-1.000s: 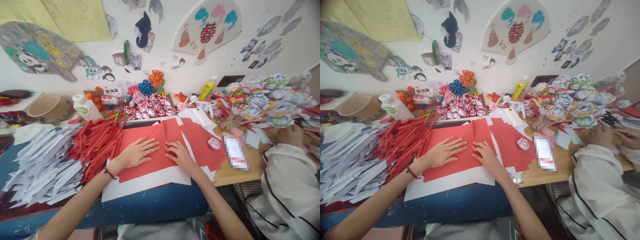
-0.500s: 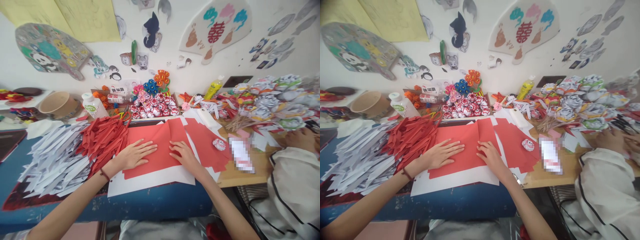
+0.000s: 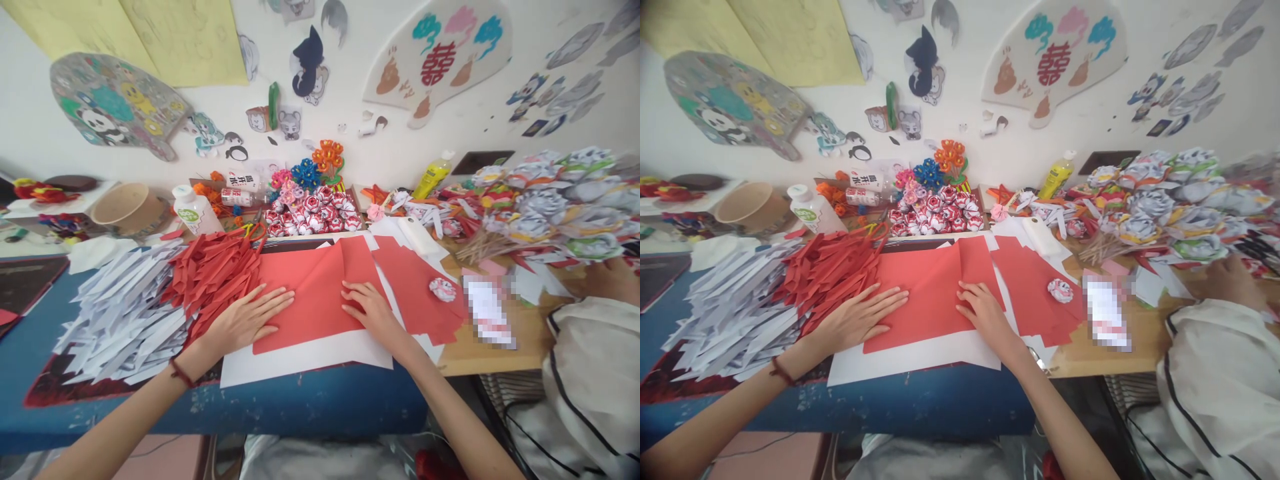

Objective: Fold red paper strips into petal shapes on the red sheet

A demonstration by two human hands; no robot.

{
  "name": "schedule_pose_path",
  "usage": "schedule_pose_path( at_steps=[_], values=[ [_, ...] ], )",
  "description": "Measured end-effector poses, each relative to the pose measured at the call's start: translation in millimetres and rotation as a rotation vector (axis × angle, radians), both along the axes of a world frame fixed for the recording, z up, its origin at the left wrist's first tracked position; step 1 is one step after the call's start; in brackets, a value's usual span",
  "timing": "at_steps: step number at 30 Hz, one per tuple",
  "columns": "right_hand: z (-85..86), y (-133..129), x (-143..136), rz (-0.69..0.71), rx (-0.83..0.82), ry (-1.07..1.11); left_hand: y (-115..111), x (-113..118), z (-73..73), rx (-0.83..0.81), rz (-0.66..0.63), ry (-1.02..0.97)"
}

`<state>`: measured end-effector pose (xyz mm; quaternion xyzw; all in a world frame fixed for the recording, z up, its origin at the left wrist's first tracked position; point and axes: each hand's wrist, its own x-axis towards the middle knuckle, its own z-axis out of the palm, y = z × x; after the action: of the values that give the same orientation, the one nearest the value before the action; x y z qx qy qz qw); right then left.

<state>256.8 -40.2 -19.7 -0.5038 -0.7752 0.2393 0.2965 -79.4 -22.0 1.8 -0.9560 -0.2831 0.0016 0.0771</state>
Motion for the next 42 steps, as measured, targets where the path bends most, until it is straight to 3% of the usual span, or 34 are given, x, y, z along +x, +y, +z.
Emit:
schedule_pose_path(
  at_steps=[7, 11, 13, 17, 21, 25, 35, 42],
  values=[
    [-1.2, 1.3, -0.3, 0.021, 0.019, 0.015, -11.3, -17.0, 21.2, 0.042, 0.137, -0.038],
    [-0.1, 1.8, -0.7, 0.027, 0.027, 0.013, -21.7, -7.5, 36.6, 0.101, 0.294, -0.107],
    [1.4, 1.4, -1.3, 0.027, 0.024, 0.009, -28.2, 1.7, 37.4, 0.100, 0.303, -0.114],
    [3.7, 0.1, -2.3, 0.014, 0.010, -0.009, -42.6, 25.1, 20.5, 0.091, 0.208, -0.142],
    [2.0, 0.6, -1.8, 0.011, 0.019, -0.019, -58.8, 54.7, 0.4, 0.171, 0.236, -0.200],
    [-0.7, 2.6, -0.6, 0.025, 0.028, -0.032, -69.3, 71.9, -6.8, 0.202, 0.243, -0.185],
    [-1.8, 4.2, 4.8, 0.035, 0.006, 0.011, -72.8, 46.2, -29.8, 0.156, 0.400, -0.204],
    [-9.5, 9.0, 11.1, 0.050, 0.011, 0.082, -74.6, 42.0, -37.8, 0.136, 0.393, -0.199]
  ],
)
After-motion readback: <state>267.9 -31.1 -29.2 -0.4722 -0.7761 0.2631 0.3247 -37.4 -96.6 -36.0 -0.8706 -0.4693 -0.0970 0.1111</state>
